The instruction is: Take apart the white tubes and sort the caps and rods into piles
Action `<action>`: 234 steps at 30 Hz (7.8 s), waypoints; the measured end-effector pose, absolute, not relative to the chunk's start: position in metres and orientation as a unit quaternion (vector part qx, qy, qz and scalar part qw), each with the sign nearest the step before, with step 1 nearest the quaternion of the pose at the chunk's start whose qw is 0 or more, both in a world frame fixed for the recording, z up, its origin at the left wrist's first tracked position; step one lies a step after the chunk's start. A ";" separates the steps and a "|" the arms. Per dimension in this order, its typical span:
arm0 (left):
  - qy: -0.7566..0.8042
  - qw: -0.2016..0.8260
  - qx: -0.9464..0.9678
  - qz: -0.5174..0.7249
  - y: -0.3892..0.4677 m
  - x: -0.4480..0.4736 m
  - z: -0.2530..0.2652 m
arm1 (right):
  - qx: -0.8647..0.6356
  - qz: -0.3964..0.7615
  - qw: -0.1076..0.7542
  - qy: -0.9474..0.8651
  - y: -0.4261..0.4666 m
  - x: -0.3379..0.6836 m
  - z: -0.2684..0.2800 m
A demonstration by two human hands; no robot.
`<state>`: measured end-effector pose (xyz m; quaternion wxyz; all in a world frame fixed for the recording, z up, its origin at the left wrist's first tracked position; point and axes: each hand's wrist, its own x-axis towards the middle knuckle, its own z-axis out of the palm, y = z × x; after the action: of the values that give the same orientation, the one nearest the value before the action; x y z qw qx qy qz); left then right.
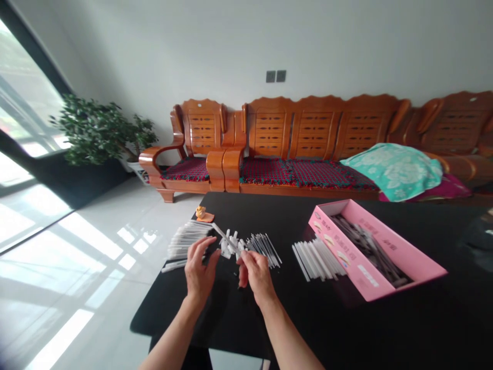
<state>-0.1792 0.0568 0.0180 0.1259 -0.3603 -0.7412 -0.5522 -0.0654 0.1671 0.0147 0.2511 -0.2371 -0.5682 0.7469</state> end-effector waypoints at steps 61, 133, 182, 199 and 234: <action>-0.524 -0.248 -0.161 -0.799 0.092 -0.182 0.012 | -0.228 0.784 0.166 -0.553 0.179 -0.060 0.014; -0.532 -0.188 -0.113 -0.818 0.085 -0.188 -0.004 | -0.497 0.187 0.190 -0.826 0.237 -0.022 -0.054; -0.630 -0.237 -0.187 -0.715 0.071 -0.199 -0.004 | -0.411 0.327 0.283 -0.802 0.249 0.003 -0.014; -0.808 -0.109 -0.254 -0.521 0.096 -0.221 -0.075 | -0.525 -0.093 0.170 -0.828 0.362 0.059 -0.056; -0.895 0.002 -0.346 -0.280 -0.016 -0.250 -0.044 | -0.387 0.247 0.300 -0.836 0.234 0.005 -0.015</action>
<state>-0.2501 -0.0164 -0.0444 0.0023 -0.3459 -0.8954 -0.2803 0.0054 0.2335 -0.0150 0.2996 -0.3871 -0.8364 0.2465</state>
